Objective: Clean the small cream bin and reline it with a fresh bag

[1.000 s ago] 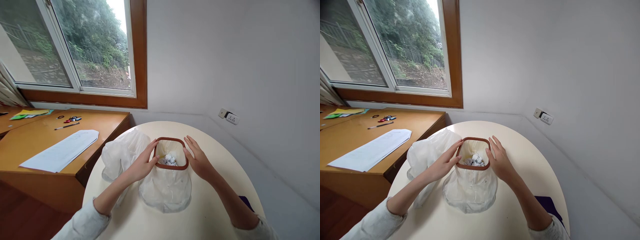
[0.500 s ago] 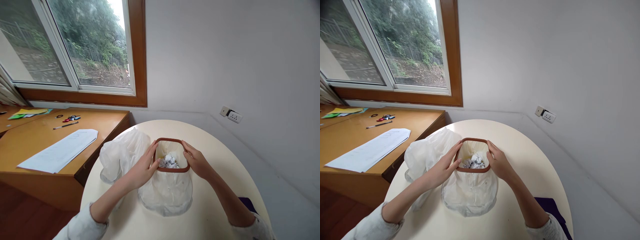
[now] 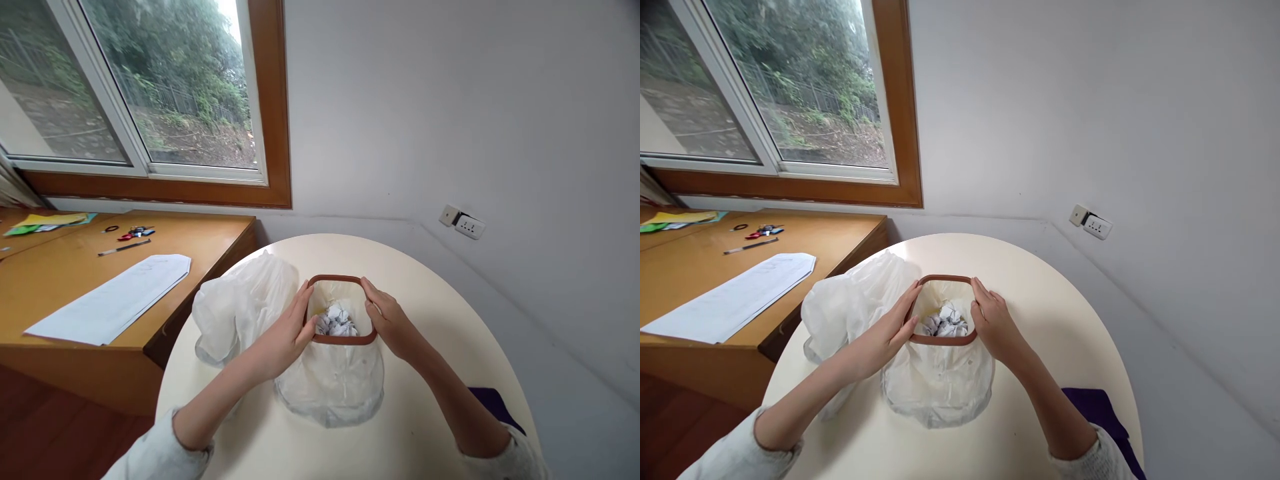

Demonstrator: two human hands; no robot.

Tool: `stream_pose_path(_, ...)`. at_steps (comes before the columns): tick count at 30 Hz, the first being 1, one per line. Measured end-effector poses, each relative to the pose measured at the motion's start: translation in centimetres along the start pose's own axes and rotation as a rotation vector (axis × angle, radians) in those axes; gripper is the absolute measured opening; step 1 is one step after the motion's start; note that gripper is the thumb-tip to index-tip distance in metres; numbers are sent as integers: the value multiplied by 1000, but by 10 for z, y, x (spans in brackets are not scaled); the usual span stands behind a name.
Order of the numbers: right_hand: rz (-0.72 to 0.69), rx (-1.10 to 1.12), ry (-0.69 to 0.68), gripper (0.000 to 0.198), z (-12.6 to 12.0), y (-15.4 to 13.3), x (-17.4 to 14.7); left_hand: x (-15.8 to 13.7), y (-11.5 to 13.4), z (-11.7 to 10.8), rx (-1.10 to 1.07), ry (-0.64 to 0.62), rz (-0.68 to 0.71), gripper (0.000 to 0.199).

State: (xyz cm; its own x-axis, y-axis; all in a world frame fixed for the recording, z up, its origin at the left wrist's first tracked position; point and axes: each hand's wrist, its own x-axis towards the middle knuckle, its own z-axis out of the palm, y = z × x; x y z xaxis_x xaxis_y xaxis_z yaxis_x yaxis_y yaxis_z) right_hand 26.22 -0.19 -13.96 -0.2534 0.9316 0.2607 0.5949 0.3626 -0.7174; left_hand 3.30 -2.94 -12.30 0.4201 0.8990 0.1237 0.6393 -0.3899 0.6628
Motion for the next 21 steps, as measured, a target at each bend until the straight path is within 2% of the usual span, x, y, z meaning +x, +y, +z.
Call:
stream_pose_path(5, 29, 2, -12, 52, -2, -1, -2, 3, 0, 0, 42, 17, -7, 54)
stream_pose_path(9, 98, 9, 85, 56, -30, 11, -22, -2, 10, 1, 120, 209, 90, 41)
stream_pose_path(11, 118, -41, 189, 48, -53, 29, -43, -8, 14, 6, 166, 279, 203, 35)
stream_pose_path(15, 203, -242, 325, 33, -89, 76, -101, -11, 10, 18, 332, 207, 433, 35)
stream_pose_path(18, 332, -386, 240, 34, -90, 105, -147, -5, 0, 26, 430, 211, 512, 30)
stream_pose_path(21, 374, -507, 133, 37, -72, 119, -182, 6, -8, 27, 501, 253, 512, 30)
